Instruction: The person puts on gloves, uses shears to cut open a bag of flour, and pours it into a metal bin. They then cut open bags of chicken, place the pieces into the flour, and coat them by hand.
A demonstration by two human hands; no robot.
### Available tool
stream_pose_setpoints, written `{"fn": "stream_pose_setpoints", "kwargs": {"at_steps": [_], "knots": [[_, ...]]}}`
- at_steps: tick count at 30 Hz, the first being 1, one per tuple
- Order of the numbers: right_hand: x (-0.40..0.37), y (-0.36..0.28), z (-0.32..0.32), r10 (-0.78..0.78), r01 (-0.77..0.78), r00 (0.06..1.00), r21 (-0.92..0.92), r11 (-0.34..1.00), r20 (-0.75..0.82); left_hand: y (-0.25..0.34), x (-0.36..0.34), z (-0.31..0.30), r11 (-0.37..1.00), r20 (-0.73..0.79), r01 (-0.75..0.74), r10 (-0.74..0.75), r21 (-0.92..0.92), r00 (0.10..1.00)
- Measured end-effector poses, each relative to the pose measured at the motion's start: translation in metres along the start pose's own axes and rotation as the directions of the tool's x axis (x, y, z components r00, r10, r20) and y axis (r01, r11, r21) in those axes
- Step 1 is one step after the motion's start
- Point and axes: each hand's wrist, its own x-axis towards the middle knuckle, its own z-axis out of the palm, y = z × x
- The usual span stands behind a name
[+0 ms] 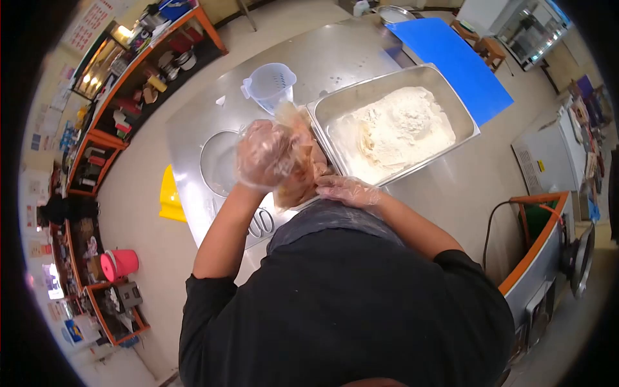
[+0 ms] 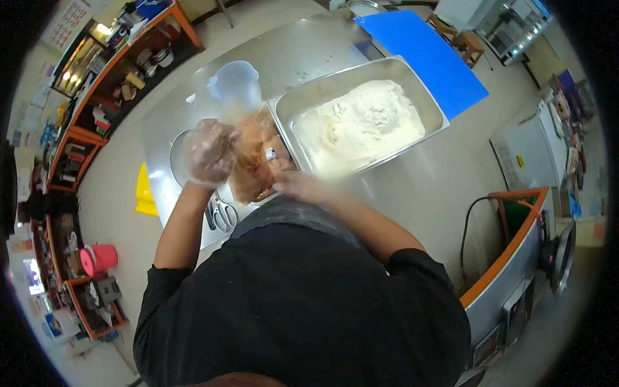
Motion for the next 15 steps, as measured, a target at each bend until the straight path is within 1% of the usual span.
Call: {"fn": "stream_pose_setpoints", "kwargs": {"at_steps": [1, 2, 3, 5, 6, 9, 11, 13, 15], "knots": [[0.003, 0.002, -0.006, 0.051, -0.053, 0.999, 0.205, 0.977, 0.012, 0.016, 0.02, -0.021, 0.998, -0.038, -0.048, 0.046, -0.051, 0.998], [0.007, 0.008, -0.013, 0.109, -0.114, 0.993, 0.398, 0.91, 0.037, 0.032, 0.041, -0.042, 0.99, -0.077, -0.099, 0.091, -0.098, 0.993], [0.009, 0.011, -0.02, 0.171, -0.184, 0.982, 0.569, 0.802, 0.077, 0.049, 0.059, -0.058, 0.981, -0.091, -0.142, 0.131, -0.131, 0.987], [0.007, 0.011, -0.031, 0.079, -0.136, 0.991, 0.766, 0.628, 0.112, 0.076, 0.081, -0.069, 0.97, -0.09, -0.196, 0.185, -0.142, 0.979], [0.001, 0.013, -0.04, 0.016, -0.115, 0.992, 0.849, 0.515, 0.125, 0.096, 0.092, -0.063, 0.969, -0.072, -0.208, 0.2, -0.134, 0.977], [-0.017, 0.013, -0.056, -0.199, -0.021, 0.978, 0.971, 0.238, 0.07, 0.131, 0.119, -0.028, 0.966, -0.04, -0.237, 0.234, -0.106, 0.971], [-0.032, 0.012, -0.072, -0.296, 0.049, 0.955, 0.992, 0.113, -0.013, 0.149, 0.139, 0.001, 0.966, -0.031, -0.246, 0.244, -0.08, 0.969], [-0.047, 0.009, -0.091, -0.361, 0.119, 0.927, 0.993, 0.02, -0.104, 0.159, 0.161, 0.028, 0.975, -0.037, -0.217, 0.216, -0.036, 0.976], [-0.061, 0.005, -0.117, -0.392, 0.212, 0.898, 0.977, -0.015, -0.201, 0.157, 0.184, 0.057, 0.989, -0.049, -0.145, 0.147, 0.038, 0.988]]}}
